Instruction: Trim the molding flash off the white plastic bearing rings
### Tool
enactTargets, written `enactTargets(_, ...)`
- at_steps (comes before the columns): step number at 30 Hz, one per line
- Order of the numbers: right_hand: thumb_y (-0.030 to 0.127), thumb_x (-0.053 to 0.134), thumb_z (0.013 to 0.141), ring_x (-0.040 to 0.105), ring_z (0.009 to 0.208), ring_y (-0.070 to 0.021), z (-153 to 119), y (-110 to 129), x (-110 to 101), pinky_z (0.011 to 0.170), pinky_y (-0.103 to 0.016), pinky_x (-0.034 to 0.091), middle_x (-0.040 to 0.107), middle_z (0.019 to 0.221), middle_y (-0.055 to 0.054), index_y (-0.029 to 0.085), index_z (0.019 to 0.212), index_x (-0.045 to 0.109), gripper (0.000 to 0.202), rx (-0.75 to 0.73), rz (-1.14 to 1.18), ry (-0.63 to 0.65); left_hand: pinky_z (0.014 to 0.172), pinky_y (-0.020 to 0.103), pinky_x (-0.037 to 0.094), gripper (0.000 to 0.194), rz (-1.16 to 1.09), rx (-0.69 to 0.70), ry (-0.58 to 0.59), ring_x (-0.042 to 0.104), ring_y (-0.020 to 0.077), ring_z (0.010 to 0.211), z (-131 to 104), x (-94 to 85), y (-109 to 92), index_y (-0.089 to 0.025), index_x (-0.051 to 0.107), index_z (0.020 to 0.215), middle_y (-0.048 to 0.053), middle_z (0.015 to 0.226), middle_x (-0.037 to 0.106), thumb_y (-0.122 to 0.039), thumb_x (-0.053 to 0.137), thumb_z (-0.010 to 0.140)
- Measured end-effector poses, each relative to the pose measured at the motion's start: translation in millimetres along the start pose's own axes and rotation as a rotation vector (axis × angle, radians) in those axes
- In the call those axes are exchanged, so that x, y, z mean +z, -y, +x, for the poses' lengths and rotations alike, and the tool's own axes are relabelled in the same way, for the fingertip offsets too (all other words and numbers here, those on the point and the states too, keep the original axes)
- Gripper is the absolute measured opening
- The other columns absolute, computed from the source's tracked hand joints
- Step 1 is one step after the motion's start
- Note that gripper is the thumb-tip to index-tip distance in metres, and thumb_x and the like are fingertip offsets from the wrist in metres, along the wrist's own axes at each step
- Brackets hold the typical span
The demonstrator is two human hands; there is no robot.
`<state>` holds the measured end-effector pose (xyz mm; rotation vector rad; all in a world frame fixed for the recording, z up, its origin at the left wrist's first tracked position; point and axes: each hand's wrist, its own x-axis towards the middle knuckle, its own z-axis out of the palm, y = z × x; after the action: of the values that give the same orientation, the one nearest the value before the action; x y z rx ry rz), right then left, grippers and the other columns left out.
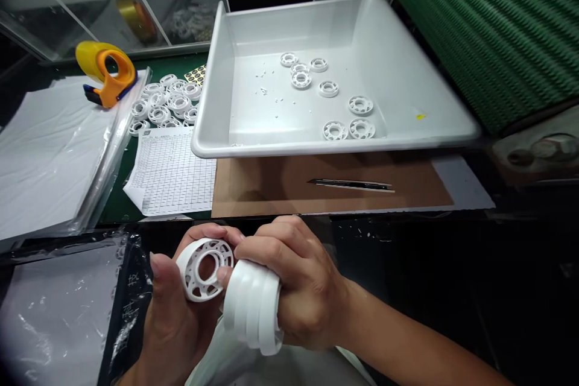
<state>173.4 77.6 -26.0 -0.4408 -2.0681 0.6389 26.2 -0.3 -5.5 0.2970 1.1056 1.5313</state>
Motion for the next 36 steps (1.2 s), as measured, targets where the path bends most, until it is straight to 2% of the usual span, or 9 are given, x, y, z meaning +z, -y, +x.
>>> enactTargets(5, 0.026, 0.080, 0.100, 0.062, 0.100, -0.0263, -4, -5, 2, 0.086, -0.043, 0.053, 0.068, 0.111, -0.010, 0.016, 0.128, 0.071, 0.031, -0.017, -0.083, -0.006, 0.083, 0.029, 0.057, 0.061, 0.068, -0.001, -0.013, 0.066, 0.0177, 0.081, 0, -1.7, 1, -0.024, 0.078, 0.102, 0.003, 0.096, 0.074, -0.082, 0.065, 0.088)
enactTargets(8, 0.022, 0.084, 0.094, 0.065, 0.097, -0.0253, -6, -4, 7, 0.087, -0.043, 0.055, 0.070, 0.110, -0.010, 0.012, 0.133, 0.063, 0.046, 0.029, -0.070, -0.034, 0.072, 0.027, 0.056, 0.063, 0.062, -0.018, -0.038, 0.064, 0.0166, 0.075, -2, -1.6, 2, -0.025, 0.076, 0.104, 0.001, 0.089, 0.072, -0.084, 0.069, 0.083)
enactTargets(11, 0.018, 0.082, 0.095, 0.065, 0.099, -0.0244, -8, -3, 10, 0.090, -0.042, 0.055, 0.071, 0.110, -0.010, 0.009, 0.132, 0.065, 0.042, 0.018, -0.082, -0.033, 0.063, 0.023, 0.051, 0.064, 0.051, -0.022, -0.047, 0.061, 0.0148, 0.072, -3, -2.0, 3, -0.024, 0.075, 0.105, 0.001, 0.088, 0.072, -0.084, 0.071, 0.082)
enactTargets(19, 0.011, 0.081, 0.090, 0.065, 0.096, -0.0222, -10, 0, 10, 0.092, -0.037, 0.055, 0.071, 0.107, -0.005, 0.018, 0.125, 0.072, 0.037, 0.056, -0.035, -0.033, 0.084, 0.032, 0.057, 0.067, 0.094, -0.011, -0.009, 0.072, 0.0241, 0.095, 2, -5.8, 2, -0.022, 0.071, 0.107, 0.007, 0.104, 0.076, -0.085, 0.065, 0.086)
enactTargets(22, 0.012, 0.076, 0.093, 0.066, 0.097, -0.0239, -10, -2, 13, 0.089, -0.040, 0.056, 0.070, 0.107, -0.006, 0.020, 0.123, 0.071, 0.032, 0.038, -0.049, -0.054, 0.074, 0.029, 0.054, 0.070, 0.133, -0.040, -0.015, 0.067, 0.0185, 0.080, 3, -5.8, 2, -0.022, 0.071, 0.108, 0.003, 0.092, 0.072, -0.087, 0.064, 0.084)
enactTargets(25, 0.026, 0.070, 0.101, 0.068, 0.098, -0.0267, -9, -4, 13, 0.088, -0.043, 0.059, 0.068, 0.110, -0.010, 0.017, 0.129, 0.062, 0.031, 0.034, -0.034, -0.047, 0.061, 0.027, 0.049, 0.075, 0.176, -0.124, 0.012, 0.060, 0.0159, 0.068, 2, -4.7, 2, -0.022, 0.071, 0.110, 0.001, 0.081, 0.067, -0.091, 0.065, 0.080)
enactTargets(30, 0.038, 0.085, 0.095, 0.070, 0.101, -0.0275, -4, -4, -4, 0.082, -0.036, 0.065, 0.062, 0.117, -0.012, 0.020, 0.134, 0.059, 0.050, 0.257, 0.143, -0.064, 0.074, 0.030, 0.054, 0.075, 0.168, -0.112, 0.016, 0.066, 0.0202, 0.081, 5, -4.1, -1, -0.021, 0.073, 0.108, 0.007, 0.098, 0.077, -0.090, 0.058, 0.085)
enactTargets(33, 0.044, 0.085, 0.098, 0.070, 0.111, -0.0289, -1, -8, -15, 0.085, -0.033, 0.067, 0.062, 0.128, -0.012, 0.022, 0.112, 0.072, 0.029, 0.376, 0.333, -0.134, 0.075, 0.027, 0.053, 0.071, 0.108, -0.079, 0.073, 0.062, 0.0150, 0.073, 7, -3.4, -5, -0.020, 0.077, 0.105, 0.007, 0.100, 0.079, -0.086, 0.055, 0.090)
enactTargets(36, 0.050, 0.080, 0.101, 0.071, 0.109, -0.0268, 2, -12, -18, 0.092, -0.034, 0.067, 0.064, 0.128, -0.012, 0.021, 0.099, 0.075, 0.030, 0.433, 0.533, -0.171, 0.072, 0.025, 0.051, 0.072, 0.067, -0.092, 0.093, 0.060, 0.0129, 0.069, 8, -1.7, -8, -0.020, 0.078, 0.105, 0.006, 0.098, 0.080, -0.087, 0.058, 0.089)
